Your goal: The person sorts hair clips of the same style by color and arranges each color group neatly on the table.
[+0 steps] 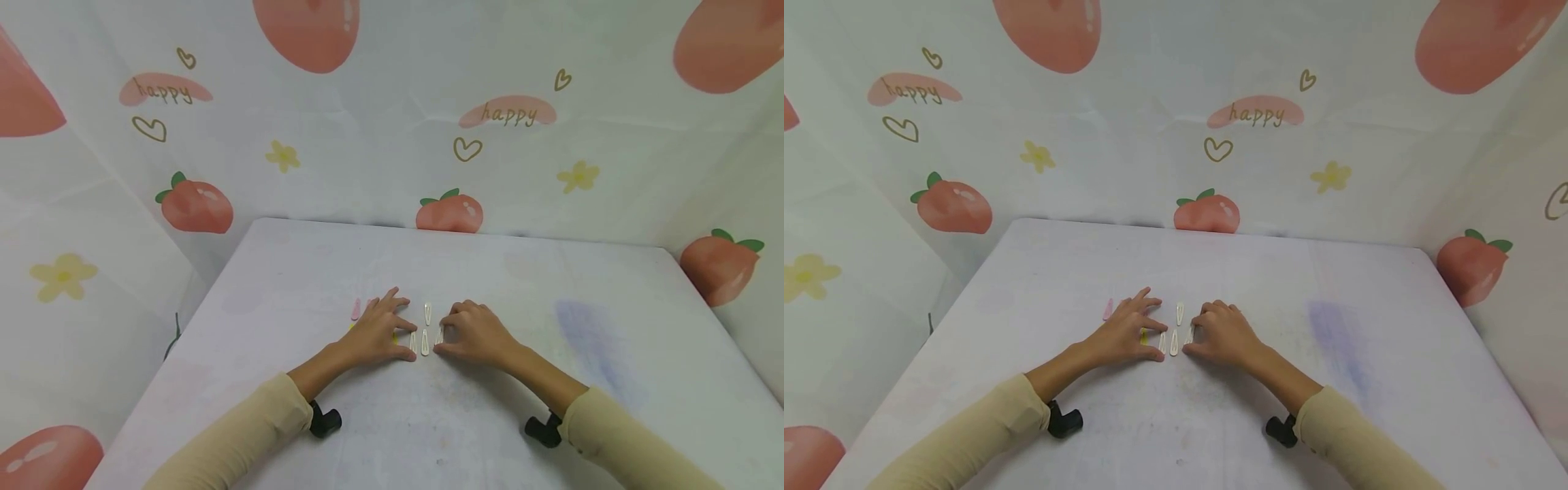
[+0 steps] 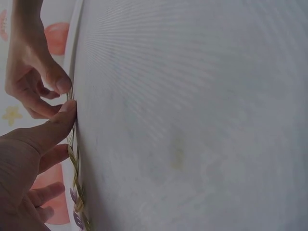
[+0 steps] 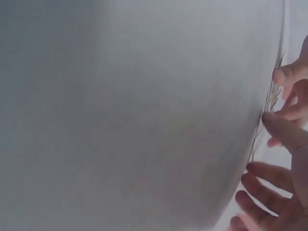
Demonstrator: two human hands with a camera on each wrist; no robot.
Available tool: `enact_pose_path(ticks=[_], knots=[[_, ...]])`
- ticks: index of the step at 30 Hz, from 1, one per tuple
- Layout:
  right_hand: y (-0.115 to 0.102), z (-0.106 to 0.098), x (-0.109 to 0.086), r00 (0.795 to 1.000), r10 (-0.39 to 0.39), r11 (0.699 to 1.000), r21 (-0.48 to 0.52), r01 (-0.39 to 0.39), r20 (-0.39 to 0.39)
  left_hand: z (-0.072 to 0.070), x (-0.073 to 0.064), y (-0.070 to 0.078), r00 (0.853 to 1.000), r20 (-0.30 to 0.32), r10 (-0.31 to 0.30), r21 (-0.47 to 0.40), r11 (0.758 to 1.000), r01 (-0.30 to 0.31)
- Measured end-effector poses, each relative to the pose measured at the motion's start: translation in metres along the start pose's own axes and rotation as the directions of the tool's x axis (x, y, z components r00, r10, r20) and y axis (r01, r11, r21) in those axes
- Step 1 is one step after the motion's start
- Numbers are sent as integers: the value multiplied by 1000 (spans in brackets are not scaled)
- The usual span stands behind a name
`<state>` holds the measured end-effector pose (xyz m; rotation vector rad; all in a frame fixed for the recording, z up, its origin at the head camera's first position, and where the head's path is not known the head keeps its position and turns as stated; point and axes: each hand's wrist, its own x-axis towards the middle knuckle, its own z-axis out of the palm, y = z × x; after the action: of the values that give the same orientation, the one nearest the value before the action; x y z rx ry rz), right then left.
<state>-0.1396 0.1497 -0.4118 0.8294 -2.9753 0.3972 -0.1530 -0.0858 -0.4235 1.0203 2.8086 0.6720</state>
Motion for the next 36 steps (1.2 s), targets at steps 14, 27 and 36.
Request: enact_pose_path(ticks=[14,27,36], knots=[[9,0,-8,993,-113,991,77,109,44,1,0,-1,1000,3,-1,-11,1000,1],[6,-9,29,993,-110,984,148,102,50,-1,-1,-1,1000,-7,21,-16,1000,-21],[12,-4,39,992,-98,985,150,86,75,1,-1,-3,1000,-9,22,-20,1000,-22]])
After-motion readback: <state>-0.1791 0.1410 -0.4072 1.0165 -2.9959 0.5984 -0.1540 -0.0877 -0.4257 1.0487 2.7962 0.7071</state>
